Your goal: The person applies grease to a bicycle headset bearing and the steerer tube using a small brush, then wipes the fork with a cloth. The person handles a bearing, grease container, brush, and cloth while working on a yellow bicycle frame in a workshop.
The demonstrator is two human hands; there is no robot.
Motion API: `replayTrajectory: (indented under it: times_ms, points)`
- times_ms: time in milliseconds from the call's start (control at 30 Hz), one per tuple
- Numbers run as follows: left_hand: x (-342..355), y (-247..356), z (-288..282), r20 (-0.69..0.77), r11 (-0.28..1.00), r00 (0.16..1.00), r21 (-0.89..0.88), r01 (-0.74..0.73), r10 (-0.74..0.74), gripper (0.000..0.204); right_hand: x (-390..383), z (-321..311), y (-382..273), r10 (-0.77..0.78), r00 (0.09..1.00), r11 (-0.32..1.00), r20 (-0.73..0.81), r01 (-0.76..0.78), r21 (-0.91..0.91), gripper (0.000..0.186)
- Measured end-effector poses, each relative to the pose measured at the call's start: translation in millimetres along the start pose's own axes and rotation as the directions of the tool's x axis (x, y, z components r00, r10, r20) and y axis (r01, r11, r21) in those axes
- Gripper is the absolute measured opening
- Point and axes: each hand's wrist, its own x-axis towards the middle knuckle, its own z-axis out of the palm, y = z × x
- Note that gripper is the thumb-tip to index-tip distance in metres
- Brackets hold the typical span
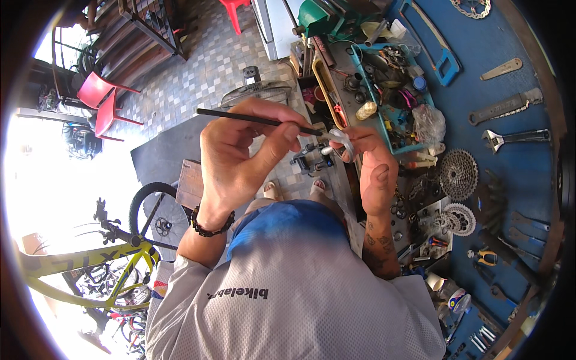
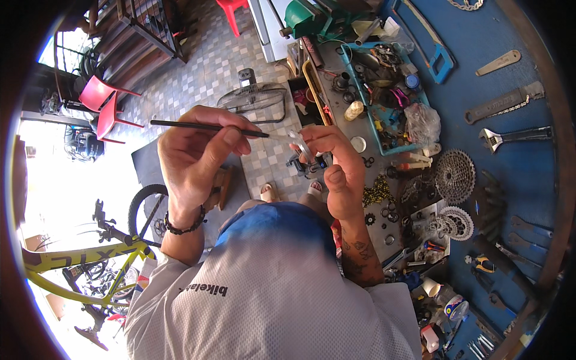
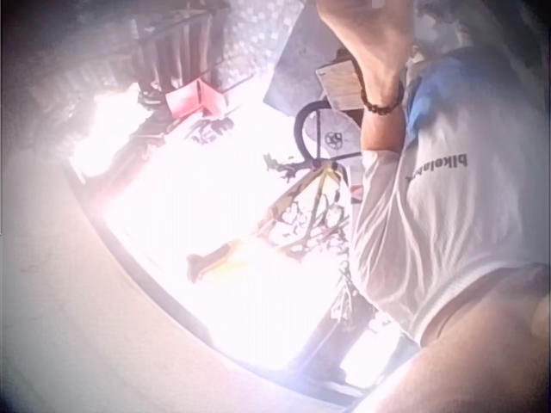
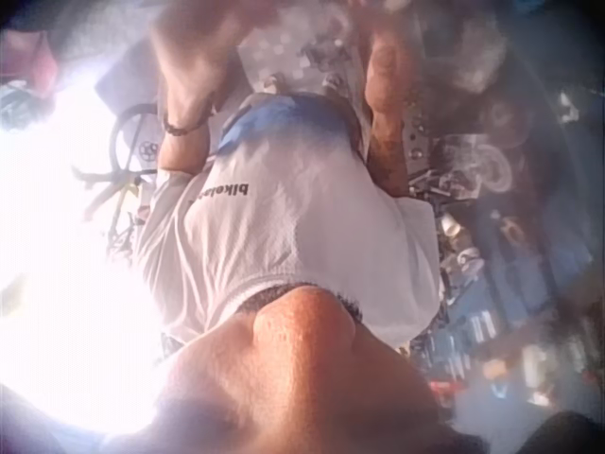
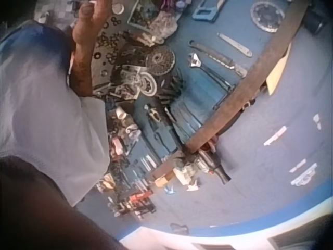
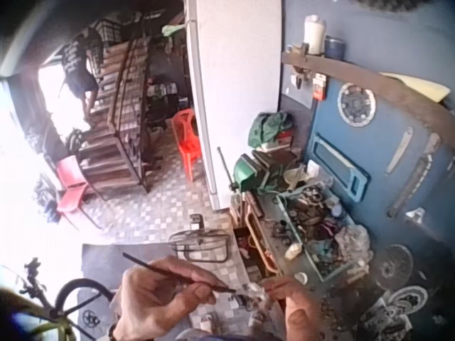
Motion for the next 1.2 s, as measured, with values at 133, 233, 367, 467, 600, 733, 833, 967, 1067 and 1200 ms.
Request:
replayTrajectory:
  times_ms: [133, 233, 367, 467, 600, 733, 833, 967, 1067, 1200]
  points:
    - [0, -1, 1, 0.065, 0.992, 0.998, -0.127, 0.018, -0.009, 0.017, 0, 1, -1, 0.002, 1.0, 1.0, -0.003, -0.002, -0.01, 0.086]
    - [4, -3, -3, 0.028, 0.992, 0.999, -0.117, 0.046, -0.043, 0.018, 0, 0, 0, -0.012, 1.0, 1.0, -0.001, 0.012, 0.009, 0.087]
    - [9, -7, -10, 0.001, 0.993, 0.997, -0.091, 0.074, -0.075, 0.018, -2, -2, 2, -0.032, 0.999, 0.999, -0.003, 0.032, 0.01, 0.088]
    - [11, -9, -13, -0.037, 0.996, 0.996, -0.025, 0.081, -0.081, 0.016, -3, -5, 1, -0.011, 0.999, 1.0, 0.035, 0.011, 0.001, 0.089]
    - [9, -5, -12, -0.084, 0.996, 0.995, -0.077, 0.054, -0.061, 0.017, -4, -5, 3, -0.016, 1.0, 1.0, 0.02, 0.016, 0.017, 0.088]
    - [4, 0, -7, -0.003, 0.984, 0.998, -0.165, 0.063, -0.065, 0.016, -4, -3, 4, -0.016, 1.0, 1.0, 0.0, 0.016, -0.013, 0.089]
    - [6, -5, -6, -0.002, 0.987, 0.996, -0.136, 0.085, -0.086, 0.015, -5, -5, 3, -0.017, 0.999, 1.0, 0.047, 0.017, -0.009, 0.09]
    - [9, -14, -13, 0.008, 0.981, 0.995, -0.165, 0.1, -0.1, 0.015, -7, -7, 2, -0.017, 0.998, 1.0, 0.057, 0.016, 0.022, 0.091]
    - [8, -18, -16, -0.001, 0.984, 0.994, -0.141, 0.108, -0.11, 0.014, -7, -7, 6, -0.041, 0.997, 0.985, 0.068, 0.029, 0.17, 0.092]
    - [6, -15, -13, -0.064, 0.985, 0.994, -0.159, 0.074, -0.085, 0.014, -9, -7, 10, 0.024, 0.999, 0.887, 0.034, -0.037, 0.461, 0.093]
